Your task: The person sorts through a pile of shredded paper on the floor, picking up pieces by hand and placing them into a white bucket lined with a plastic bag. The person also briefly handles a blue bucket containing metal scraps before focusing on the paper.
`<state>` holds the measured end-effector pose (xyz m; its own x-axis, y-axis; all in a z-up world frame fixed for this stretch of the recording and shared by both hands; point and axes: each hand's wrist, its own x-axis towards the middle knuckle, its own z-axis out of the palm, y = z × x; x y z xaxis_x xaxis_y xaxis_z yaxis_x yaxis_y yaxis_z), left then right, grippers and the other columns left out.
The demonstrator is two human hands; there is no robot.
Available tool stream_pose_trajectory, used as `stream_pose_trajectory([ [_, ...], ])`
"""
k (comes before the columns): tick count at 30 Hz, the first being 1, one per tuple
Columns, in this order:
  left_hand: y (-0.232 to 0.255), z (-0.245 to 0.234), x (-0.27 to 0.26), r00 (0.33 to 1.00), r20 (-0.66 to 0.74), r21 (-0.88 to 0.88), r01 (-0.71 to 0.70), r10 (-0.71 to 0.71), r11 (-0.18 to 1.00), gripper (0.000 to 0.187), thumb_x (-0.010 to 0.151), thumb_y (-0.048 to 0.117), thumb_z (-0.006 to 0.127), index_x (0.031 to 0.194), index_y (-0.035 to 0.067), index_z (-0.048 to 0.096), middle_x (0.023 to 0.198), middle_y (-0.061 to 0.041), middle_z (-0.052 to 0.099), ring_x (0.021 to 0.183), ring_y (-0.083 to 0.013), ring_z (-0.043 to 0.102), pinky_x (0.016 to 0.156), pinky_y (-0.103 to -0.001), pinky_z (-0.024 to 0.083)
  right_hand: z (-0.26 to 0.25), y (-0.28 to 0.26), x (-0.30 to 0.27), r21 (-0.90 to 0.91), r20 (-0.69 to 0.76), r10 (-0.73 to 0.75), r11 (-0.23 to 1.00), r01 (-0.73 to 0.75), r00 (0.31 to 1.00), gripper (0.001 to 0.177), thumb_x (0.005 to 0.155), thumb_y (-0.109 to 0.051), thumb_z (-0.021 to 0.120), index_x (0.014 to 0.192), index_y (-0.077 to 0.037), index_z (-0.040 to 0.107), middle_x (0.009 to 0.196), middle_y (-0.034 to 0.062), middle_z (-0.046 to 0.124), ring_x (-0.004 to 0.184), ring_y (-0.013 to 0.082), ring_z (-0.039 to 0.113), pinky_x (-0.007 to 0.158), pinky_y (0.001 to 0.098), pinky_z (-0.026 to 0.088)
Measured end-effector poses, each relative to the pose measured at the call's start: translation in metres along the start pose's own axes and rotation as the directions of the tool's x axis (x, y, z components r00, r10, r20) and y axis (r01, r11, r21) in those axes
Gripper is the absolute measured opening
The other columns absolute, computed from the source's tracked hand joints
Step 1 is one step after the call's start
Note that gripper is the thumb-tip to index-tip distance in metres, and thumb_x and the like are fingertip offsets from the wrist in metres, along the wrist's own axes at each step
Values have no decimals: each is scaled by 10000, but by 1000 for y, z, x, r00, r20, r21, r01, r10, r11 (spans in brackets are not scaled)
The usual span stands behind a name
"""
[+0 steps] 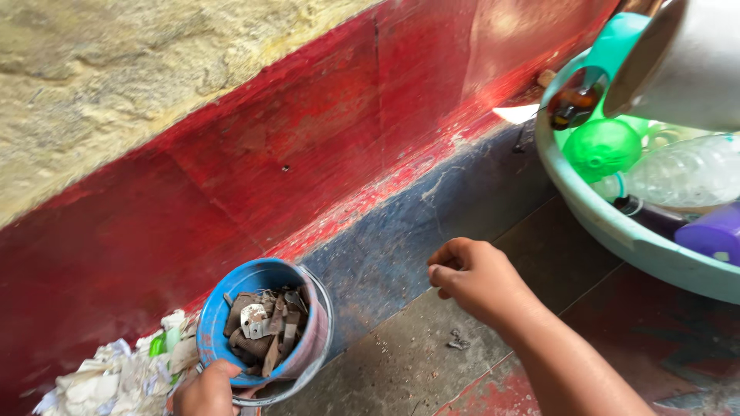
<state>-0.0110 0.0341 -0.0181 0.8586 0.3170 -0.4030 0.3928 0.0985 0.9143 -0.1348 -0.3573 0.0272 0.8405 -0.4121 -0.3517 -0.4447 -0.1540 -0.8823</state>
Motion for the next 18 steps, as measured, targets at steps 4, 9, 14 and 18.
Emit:
stream_pose_trajectory([
  [4,12,36,-17,993,118,-14,-27,28,1000,219,685,98,630,843,-54,627,775,-178,639,632,-320,655,551,-484,552,-1,0,3,157,-53,-8,987,16,999,219,854,-136,690,1015,9,730,867,91,788,749,175,761,723,312,589],
  [9,1,148,-1,976,207,69,-80,64,994,151,658,92,692,748,-15,634,692,-94,569,581,-221,556,454,-410,413,-8,3,7,347,-186,29,937,38,982,223,855,-91,677,1034,33,723,851,135,762,729,184,717,683,324,550],
  [14,-15,309,-18,998,67,217,-1,-14,976,210,698,112,702,844,-35,666,806,-157,596,682,-268,584,533,-432,421,-17,4,10,391,-271,114,920,1,956,237,869,-89,646,1066,24,713,882,114,783,742,182,723,689,308,547],
  [18,-31,394,-60,998,59,248,9,-24,969,284,756,147,701,942,-67,701,937,-231,674,809,-311,674,630,-432,511,-24,6,12,424,-291,164,905,-26,943,244,864,-84,637,1067,24,715,884,122,786,747,175,737,705,295,561],
])
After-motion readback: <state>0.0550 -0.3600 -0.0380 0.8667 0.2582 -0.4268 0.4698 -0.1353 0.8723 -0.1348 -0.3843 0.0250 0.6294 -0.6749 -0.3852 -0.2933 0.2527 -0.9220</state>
